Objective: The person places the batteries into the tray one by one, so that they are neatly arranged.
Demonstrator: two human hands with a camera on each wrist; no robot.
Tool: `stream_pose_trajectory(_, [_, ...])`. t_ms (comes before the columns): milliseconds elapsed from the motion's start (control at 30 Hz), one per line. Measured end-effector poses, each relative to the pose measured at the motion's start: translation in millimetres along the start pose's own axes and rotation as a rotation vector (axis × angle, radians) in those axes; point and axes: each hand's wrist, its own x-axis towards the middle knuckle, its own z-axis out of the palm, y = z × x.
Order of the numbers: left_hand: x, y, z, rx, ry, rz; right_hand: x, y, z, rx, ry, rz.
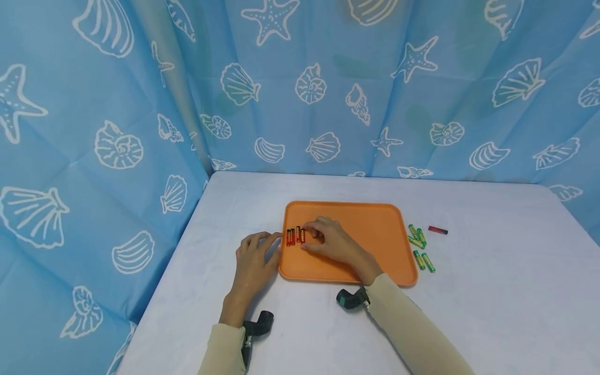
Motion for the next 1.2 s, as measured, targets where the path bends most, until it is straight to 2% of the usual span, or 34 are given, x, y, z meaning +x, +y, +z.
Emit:
stream_pose_trajectory(600, [1.1,1.1,-0.4,0.013,-0.006,-0.007,0.4,0.2,0.5,-0.016,-0.005,0.001])
stream_pose_trajectory(1100, [1.3,-0.9,2.0,0.003,0.02,0.014,-0.8,-0.4,-0.4,-0.016,-0.006,0.003])
stream_pose_trajectory(1200, [0.1,-2.2,1.0,0.007,0.012,0.014,-0.6,-0.1,-0.8,0.046,-0.004,0.019])
